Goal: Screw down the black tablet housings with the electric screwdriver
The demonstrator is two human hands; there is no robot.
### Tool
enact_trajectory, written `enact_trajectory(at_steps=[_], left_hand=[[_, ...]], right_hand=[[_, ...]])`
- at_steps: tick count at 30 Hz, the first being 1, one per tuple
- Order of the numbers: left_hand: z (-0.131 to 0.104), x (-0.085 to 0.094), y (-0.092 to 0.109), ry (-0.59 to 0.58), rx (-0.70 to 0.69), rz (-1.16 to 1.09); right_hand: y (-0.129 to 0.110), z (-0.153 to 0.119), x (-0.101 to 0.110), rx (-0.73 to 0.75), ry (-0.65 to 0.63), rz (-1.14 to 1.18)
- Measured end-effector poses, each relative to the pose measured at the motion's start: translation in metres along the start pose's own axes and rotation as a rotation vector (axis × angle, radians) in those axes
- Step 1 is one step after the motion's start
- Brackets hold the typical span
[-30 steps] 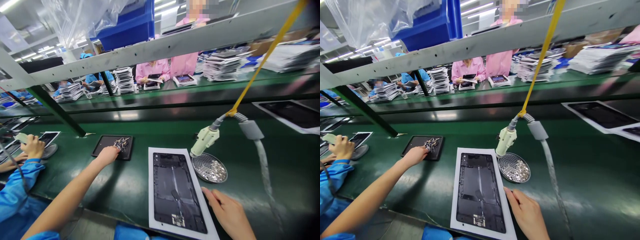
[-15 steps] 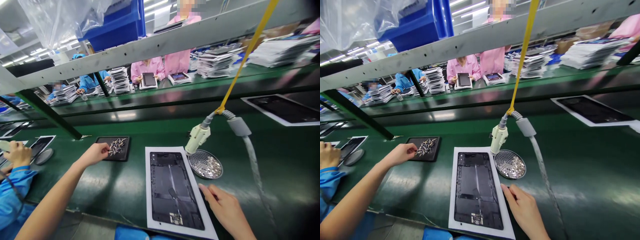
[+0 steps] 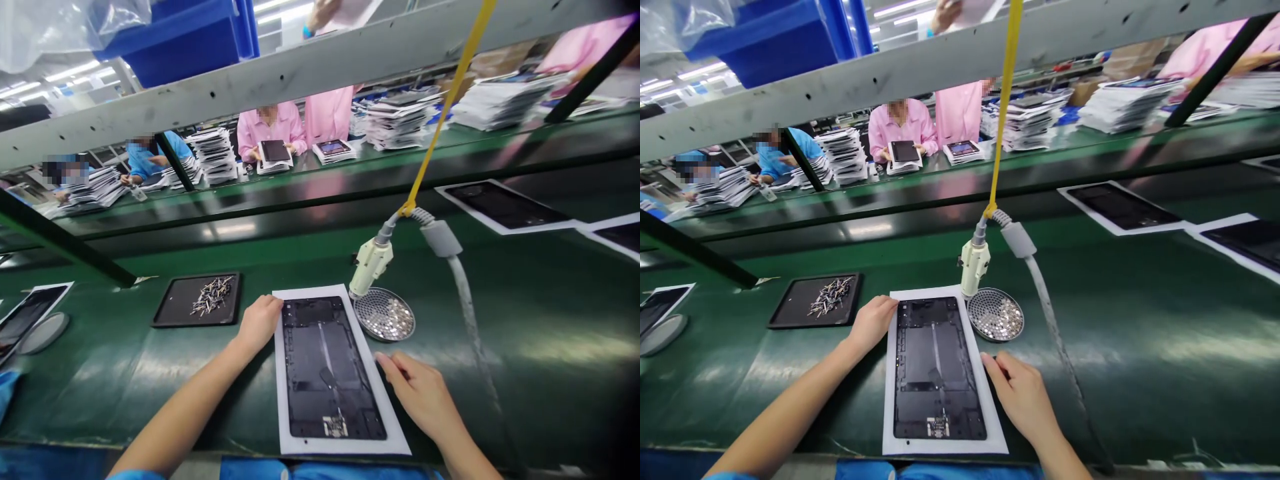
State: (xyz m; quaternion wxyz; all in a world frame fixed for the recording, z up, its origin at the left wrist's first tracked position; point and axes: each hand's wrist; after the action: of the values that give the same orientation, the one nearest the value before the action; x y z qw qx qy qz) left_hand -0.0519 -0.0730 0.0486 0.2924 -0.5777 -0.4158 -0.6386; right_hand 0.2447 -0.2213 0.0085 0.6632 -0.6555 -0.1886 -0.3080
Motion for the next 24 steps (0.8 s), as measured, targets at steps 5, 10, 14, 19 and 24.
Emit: enact_trajectory(at_steps=[5,10,14,19,24], left_hand=[[0.005,-0.008,-0.001,0.008,-0.055,0.115],[0.005,-0.003,0.003,0.009,-0.094,0.216],[-0.004,0.003,0.015,-0.027,-0.118,0.292],[-0.015,0.004,0.031,-0.034,-0.086,0.3],[0.004,0.003,0.014,-0.007,-0.044,0.094]], right_hand=[[-0.001,0.001,0.0,0.007,0.004,0.02],[-0.006,0.001,0.002,0.011,0.026,0.034],[-0.011,0.002,0.01,0.005,-0.013,0.033],[-0.035,0.031,0.027,0.012,0.103,0.095],[-0.072,0.108,0.029,0.151,0.402,0.334]])
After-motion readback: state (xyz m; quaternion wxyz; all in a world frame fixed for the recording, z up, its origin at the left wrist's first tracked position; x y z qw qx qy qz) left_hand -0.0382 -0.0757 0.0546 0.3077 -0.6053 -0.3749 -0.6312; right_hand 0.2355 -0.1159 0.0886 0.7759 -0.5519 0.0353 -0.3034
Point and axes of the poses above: each hand's wrist, its own z-axis towards the middle knuckle, its own x-axis out of the back of the hand, y = z × x, and after that the axes turned 7 degrees about -y, right-handed
